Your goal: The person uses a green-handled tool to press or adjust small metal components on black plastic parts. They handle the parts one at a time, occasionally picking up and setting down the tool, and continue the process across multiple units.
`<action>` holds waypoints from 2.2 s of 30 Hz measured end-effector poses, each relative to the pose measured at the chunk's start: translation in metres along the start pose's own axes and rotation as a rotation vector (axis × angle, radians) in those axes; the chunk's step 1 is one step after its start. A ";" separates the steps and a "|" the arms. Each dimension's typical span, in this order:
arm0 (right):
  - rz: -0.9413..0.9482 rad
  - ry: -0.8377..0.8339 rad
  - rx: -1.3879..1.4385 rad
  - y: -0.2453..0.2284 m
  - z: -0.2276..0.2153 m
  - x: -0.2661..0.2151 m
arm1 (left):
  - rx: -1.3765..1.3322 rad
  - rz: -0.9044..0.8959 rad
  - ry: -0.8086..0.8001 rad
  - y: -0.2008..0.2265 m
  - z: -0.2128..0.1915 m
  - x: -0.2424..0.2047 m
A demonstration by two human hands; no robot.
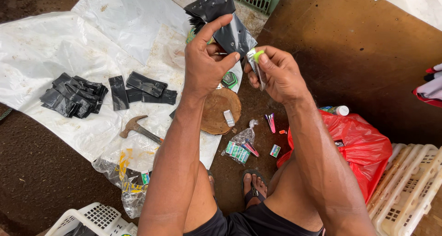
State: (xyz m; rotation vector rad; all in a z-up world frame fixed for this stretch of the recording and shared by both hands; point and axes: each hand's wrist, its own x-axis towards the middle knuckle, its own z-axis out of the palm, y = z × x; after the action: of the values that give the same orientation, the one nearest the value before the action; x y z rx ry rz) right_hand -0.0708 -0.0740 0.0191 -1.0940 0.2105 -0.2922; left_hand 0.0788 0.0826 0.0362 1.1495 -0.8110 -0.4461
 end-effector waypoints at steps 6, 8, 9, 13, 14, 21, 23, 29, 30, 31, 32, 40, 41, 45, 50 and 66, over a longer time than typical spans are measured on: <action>-0.005 -0.003 0.057 0.006 0.006 0.002 | 0.080 0.003 -0.029 0.007 0.001 -0.003; -0.017 -0.008 0.088 0.005 0.007 0.003 | 0.104 0.016 -0.055 0.009 0.001 -0.004; -0.016 -0.001 0.101 0.004 0.008 0.002 | 0.117 0.019 -0.068 0.010 0.002 -0.006; -0.028 0.012 0.110 0.003 0.010 0.003 | 0.117 0.058 -0.115 0.012 0.005 -0.007; -0.033 0.011 0.102 0.003 0.010 0.003 | 0.126 0.059 -0.116 0.012 0.006 -0.007; -0.055 0.018 0.071 0.004 0.005 0.004 | 0.140 0.038 -0.124 0.012 0.009 -0.007; -0.064 0.034 0.061 0.005 0.003 0.005 | 0.130 0.019 -0.120 0.012 0.010 -0.007; -0.071 0.052 0.084 0.008 0.000 0.006 | 0.090 -0.009 -0.124 0.011 0.011 -0.007; -0.083 0.049 0.072 0.009 -0.001 0.007 | 0.088 -0.013 -0.127 0.010 0.012 -0.007; -0.095 0.047 0.061 0.011 -0.001 0.007 | 0.088 -0.005 -0.128 0.009 0.012 -0.007; -0.107 0.046 0.051 0.012 -0.001 0.007 | 0.088 0.002 -0.129 0.009 0.012 -0.007; -0.100 0.044 0.068 0.007 -0.001 0.008 | 0.066 -0.081 -0.107 0.011 0.010 -0.008; -0.091 0.058 0.075 0.005 -0.001 0.008 | 0.082 -0.046 -0.113 0.011 0.009 -0.007; -0.104 0.060 0.031 -0.001 -0.003 0.007 | 0.096 -0.004 -0.125 0.010 0.006 -0.009; -0.108 0.063 0.010 -0.001 -0.001 0.007 | 0.105 -0.031 -0.131 0.012 0.006 -0.009; -0.110 0.075 0.054 0.002 -0.011 0.010 | 0.079 -0.117 -0.064 0.011 0.003 -0.009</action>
State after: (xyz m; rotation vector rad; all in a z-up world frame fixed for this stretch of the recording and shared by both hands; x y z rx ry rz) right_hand -0.0643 -0.0855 0.0123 -1.0439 0.2084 -0.4355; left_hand 0.0693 0.0908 0.0438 1.2654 -0.8254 -0.5537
